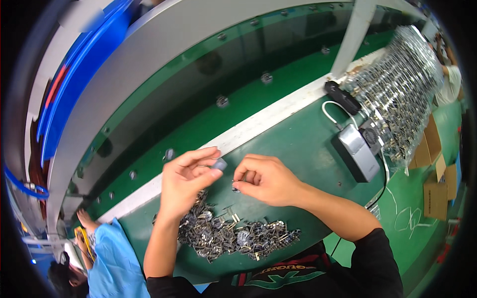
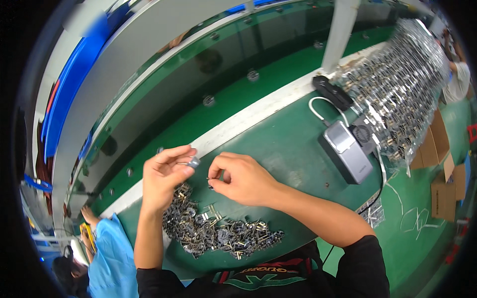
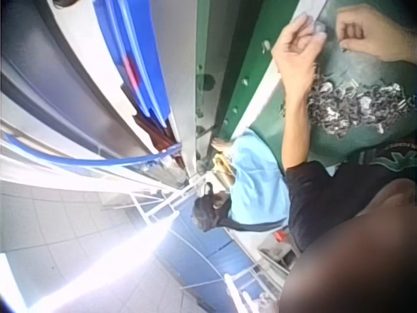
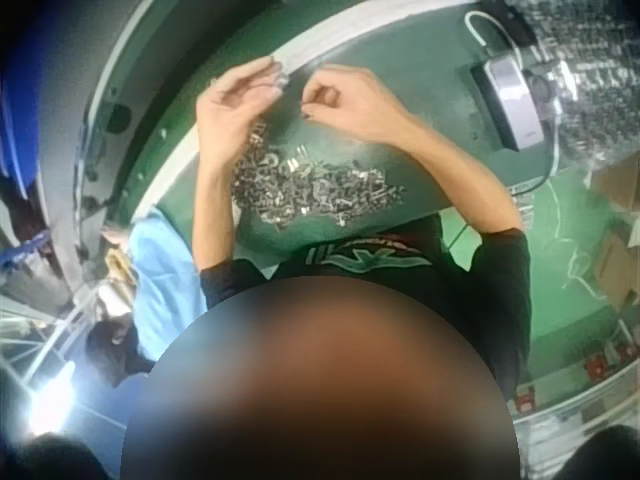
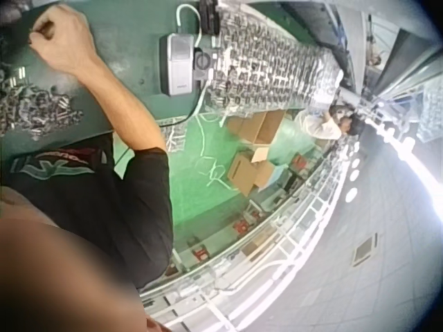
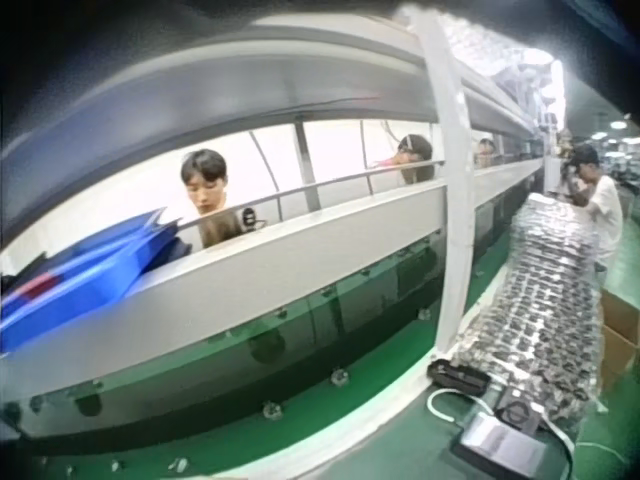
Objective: Manually assemble metal pins and components into small circular plastic housings on an assembly line.
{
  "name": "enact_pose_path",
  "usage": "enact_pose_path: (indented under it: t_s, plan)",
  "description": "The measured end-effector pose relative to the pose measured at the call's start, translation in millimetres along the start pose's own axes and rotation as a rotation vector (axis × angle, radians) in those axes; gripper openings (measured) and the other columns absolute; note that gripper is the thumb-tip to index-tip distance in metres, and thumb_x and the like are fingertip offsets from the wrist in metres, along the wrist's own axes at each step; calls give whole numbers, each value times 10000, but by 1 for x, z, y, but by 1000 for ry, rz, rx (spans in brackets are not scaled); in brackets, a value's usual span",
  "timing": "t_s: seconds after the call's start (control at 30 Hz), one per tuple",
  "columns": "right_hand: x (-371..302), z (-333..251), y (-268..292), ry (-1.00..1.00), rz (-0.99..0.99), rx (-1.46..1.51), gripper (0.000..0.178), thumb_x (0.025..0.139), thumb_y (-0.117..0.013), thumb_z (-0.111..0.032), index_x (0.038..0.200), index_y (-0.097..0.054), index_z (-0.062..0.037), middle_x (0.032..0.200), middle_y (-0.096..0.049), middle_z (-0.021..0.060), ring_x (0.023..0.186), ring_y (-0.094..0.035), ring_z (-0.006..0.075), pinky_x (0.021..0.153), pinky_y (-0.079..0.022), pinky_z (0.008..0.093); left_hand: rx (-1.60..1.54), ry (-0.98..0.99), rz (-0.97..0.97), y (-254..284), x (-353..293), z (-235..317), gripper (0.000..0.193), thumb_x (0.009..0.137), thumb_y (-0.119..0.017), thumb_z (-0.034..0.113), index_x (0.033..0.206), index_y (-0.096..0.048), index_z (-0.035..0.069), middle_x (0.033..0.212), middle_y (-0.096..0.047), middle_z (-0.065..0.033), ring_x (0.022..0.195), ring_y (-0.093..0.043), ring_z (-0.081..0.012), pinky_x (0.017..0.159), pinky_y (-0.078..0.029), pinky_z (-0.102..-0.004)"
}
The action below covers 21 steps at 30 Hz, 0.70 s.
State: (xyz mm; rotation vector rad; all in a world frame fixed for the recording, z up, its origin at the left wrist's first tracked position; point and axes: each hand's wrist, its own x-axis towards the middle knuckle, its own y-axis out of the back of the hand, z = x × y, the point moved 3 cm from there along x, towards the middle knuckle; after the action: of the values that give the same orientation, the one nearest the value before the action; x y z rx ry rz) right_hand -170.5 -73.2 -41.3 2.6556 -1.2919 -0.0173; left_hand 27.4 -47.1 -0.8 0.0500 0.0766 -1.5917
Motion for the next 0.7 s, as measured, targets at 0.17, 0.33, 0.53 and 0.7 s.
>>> enact_pose_path:
  t_s: [0.17, 0.33, 0.53, 0.7]
  plan:
    - [-6, 3, -21, 22, -122, 355, 96, 901, -733, -25, 949, -650, -21, 917, -667, 44, 832, -681, 116, 751, -546, 270, 202, 0, -84, -1, -33, -10, 399, 824, -793, -52, 1214, -708, -29, 1126, -677, -129, 969, -680, -149, 837, -591, -272]
    - [-7, 11, -22, -77, -221, 616, 107, 927, -721, -19, 1010, -655, -3, 990, -690, 43, 905, -667, 97, 787, -534, 250, 33, 5, -115, 0, -51, -12, 417, 797, -800, -80, 1200, -716, -17, 1137, -639, -110, 933, -690, -161, 824, -616, -267]
    - [-5, -6, -14, 166, 31, 131, 125, 869, -765, -2, 989, -730, -7, 926, -676, 35, 793, -658, 120, 689, -527, 260, 556, -180, 78, -1, -61, -2, 419, 725, -819, -80, 1123, -753, 33, 1069, -643, -76, 813, -679, -120, 720, -583, -245]
    - [-7, -23, -22, 432, 162, -250, 184, 792, -800, 20, 962, -749, -31, 901, -656, 57, 737, -649, 165, 617, -519, 286, 634, -125, 75, -7, -60, -4, 395, 695, -823, -57, 1074, -758, 33, 956, -673, -57, 750, -671, -107, 675, -565, -235]
